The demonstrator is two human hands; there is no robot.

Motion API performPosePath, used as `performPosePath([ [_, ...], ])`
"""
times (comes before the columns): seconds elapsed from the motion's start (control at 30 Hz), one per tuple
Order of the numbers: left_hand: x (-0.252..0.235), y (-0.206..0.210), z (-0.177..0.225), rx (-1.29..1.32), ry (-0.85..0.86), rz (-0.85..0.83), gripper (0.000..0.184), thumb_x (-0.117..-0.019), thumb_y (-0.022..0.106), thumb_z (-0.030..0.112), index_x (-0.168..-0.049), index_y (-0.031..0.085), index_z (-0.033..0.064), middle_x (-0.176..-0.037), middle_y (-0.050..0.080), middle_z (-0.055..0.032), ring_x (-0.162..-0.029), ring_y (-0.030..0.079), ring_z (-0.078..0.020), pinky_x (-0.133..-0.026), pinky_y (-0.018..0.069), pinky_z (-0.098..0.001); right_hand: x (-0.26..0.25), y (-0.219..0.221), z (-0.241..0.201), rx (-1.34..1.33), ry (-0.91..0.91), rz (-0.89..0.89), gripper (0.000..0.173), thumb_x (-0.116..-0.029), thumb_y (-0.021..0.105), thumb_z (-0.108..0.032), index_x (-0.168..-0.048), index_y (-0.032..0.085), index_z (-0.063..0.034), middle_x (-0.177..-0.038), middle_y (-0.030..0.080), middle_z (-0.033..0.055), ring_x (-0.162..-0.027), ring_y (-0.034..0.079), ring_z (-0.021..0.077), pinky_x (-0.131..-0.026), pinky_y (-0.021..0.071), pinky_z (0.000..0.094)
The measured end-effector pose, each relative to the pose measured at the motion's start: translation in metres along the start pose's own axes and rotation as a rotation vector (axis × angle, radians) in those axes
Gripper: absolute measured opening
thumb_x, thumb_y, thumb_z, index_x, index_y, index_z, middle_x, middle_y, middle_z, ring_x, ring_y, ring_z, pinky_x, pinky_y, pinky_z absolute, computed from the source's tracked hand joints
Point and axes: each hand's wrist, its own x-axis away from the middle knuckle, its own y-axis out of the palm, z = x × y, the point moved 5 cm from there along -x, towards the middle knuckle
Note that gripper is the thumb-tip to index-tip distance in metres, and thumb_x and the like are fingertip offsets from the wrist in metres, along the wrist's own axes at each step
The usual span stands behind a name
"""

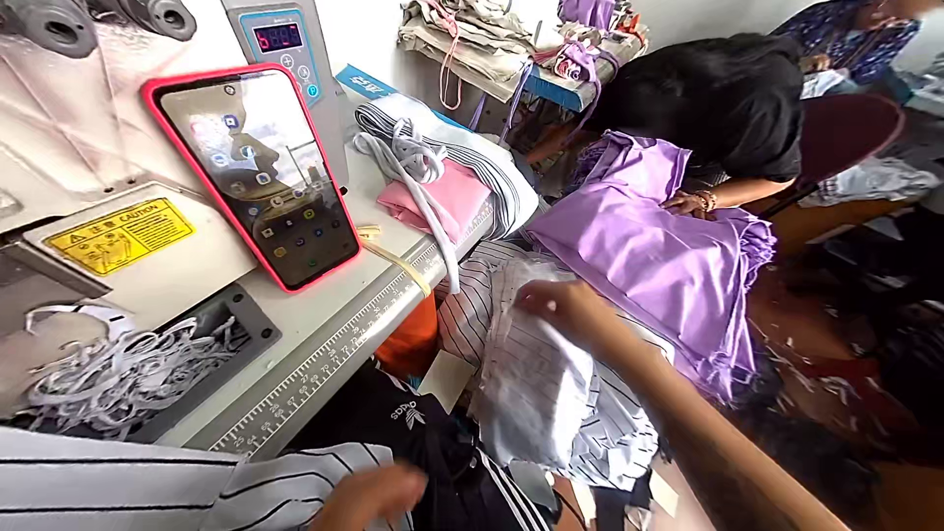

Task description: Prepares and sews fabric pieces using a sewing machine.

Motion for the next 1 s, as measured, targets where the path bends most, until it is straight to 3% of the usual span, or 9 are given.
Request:
performPosePath([
  [0.1, -0.043, 0.046, -0.027, 0.020, -0.020, 0.006, 0.075, -0.0892, 0.077, 0.036, -0.141, 0.049, -0.0102, -0.140, 0.058, -0.0258, -0.129, 0.059, -0.0262, -0.104, 0.0521, -0.0421, 0.004, -0.002, -0.097, -0.143, -0.279, -0.034, 0.019, -0.0985, 0.064, -0.023, -0.096, 0.078, -0.0102, -0.082, 0.074, 0.0016, -0.069, 0.068, 0.0109, -0.065, 0.0575, 0.0306],
  [0.23, -0.058, 0.052, -0.032, 0.240, 0.133, 0.180, 0.024, -0.0962, 0.065, 0.020, -0.107, 0.070, -0.0011, -0.097, 0.073, -0.0039, -0.090, 0.068, -0.0001, -0.084, 0.0559, -0.0177, 0.014, -0.016, -0.162, -0.941, -0.375, -0.228, 0.021, -0.1048, 0.059, -0.025, -0.103, 0.070, -0.0072, -0.083, 0.072, -0.0028, -0.067, 0.063, -0.0055, -0.060, 0.0518, 0.0100],
  [0.33, -0.042, 0.022, -0.019, 0.429, 0.240, 0.329, 0.033, -0.1051, 0.050, 0.044, -0.114, 0.067, 0.0167, -0.105, 0.068, 0.0149, -0.098, 0.061, 0.0106, -0.088, 0.0507, -0.0104, 0.013, -0.004, -0.150, -1.072, -0.236, -0.131, 0.023, -0.1030, 0.059, -0.037, -0.114, 0.072, -0.0215, -0.102, 0.074, -0.0089, -0.086, 0.069, -0.0006, -0.077, 0.0583, 0.0190],
  [0.47, -0.023, -0.003, 0.004, 0.188, 0.422, 0.523, 0.029, -0.1068, 0.050, 0.041, -0.112, 0.063, 0.0153, -0.101, 0.063, 0.0096, -0.097, 0.059, 0.0066, -0.088, 0.0470, -0.0097, 0.029, 0.047, -0.191, -0.955, -0.355, -0.176, 0.044, -0.0965, 0.069, -0.030, -0.128, 0.061, -0.0004, -0.123, 0.068, 0.0042, -0.112, 0.063, 0.0016, -0.097, 0.0529, 0.0226],
  [0.53, -0.016, -0.005, 0.015, 0.107, 0.485, 0.581, 0.020, -0.1066, 0.053, 0.029, -0.107, 0.061, 0.0105, -0.097, 0.060, 0.0024, -0.092, 0.059, 0.0016, -0.086, 0.0476, -0.0109, 0.034, 0.055, -0.211, -1.042, -0.354, -0.166, 0.042, -0.0933, 0.070, -0.017, -0.121, 0.060, 0.0134, -0.117, 0.070, 0.0137, -0.107, 0.065, 0.0027, -0.095, 0.0527, 0.0215],
  [0.67, -0.004, -0.011, 0.027, 0.129, 0.546, 0.630, 0.013, -0.1067, 0.053, 0.020, -0.105, 0.059, 0.0094, -0.098, 0.059, 0.0009, -0.094, 0.059, -0.0002, -0.087, 0.0486, -0.0121, 0.031, 0.060, -0.227, -1.082, -0.361, -0.211, 0.043, -0.0936, 0.070, -0.017, -0.119, 0.058, 0.0158, -0.112, 0.069, 0.0160, -0.104, 0.066, 0.0047, -0.093, 0.0539, 0.0226],
  [0.8, 0.013, -0.018, 0.042, 0.087, 0.539, 0.672, 0.013, -0.1051, 0.056, 0.026, -0.107, 0.059, 0.0130, -0.093, 0.057, 0.0028, -0.082, 0.057, -0.0003, -0.076, 0.0474, -0.0121, 0.035, 0.049, -0.228, -0.963, -0.320, -0.284, 0.021, -0.0886, 0.068, -0.004, -0.105, 0.069, 0.0103, -0.093, 0.073, 0.0096, -0.085, 0.066, -0.0012, -0.080, 0.0537, 0.0172],
  [0.9, 0.019, -0.028, 0.052, 0.131, 0.574, 0.648, 0.012, -0.1071, 0.051, 0.024, -0.109, 0.058, 0.0139, -0.092, 0.058, 0.0034, -0.080, 0.056, -0.0001, -0.073, 0.0460, -0.0127, 0.035, 0.048, -0.213, -1.057, -0.327, -0.345, 0.020, -0.0898, 0.063, 0.000, -0.107, 0.071, -0.0063, -0.093, 0.071, -0.0085, -0.079, 0.061, -0.0102, -0.071, 0.0509, 0.0101],
  [1.0, 0.019, -0.029, 0.050, 0.134, 0.565, 0.655, 0.016, -0.1090, 0.048, 0.028, -0.116, 0.058, 0.0162, -0.097, 0.062, 0.0071, -0.084, 0.060, 0.0048, -0.076, 0.0484, -0.0103, 0.038, 0.036, -0.212, -1.038, -0.364, -0.295, 0.018, -0.0913, 0.063, -0.004, -0.107, 0.071, -0.0061, -0.094, 0.070, -0.0082, -0.079, 0.058, -0.0114, -0.069, 0.0488, 0.0094],
])
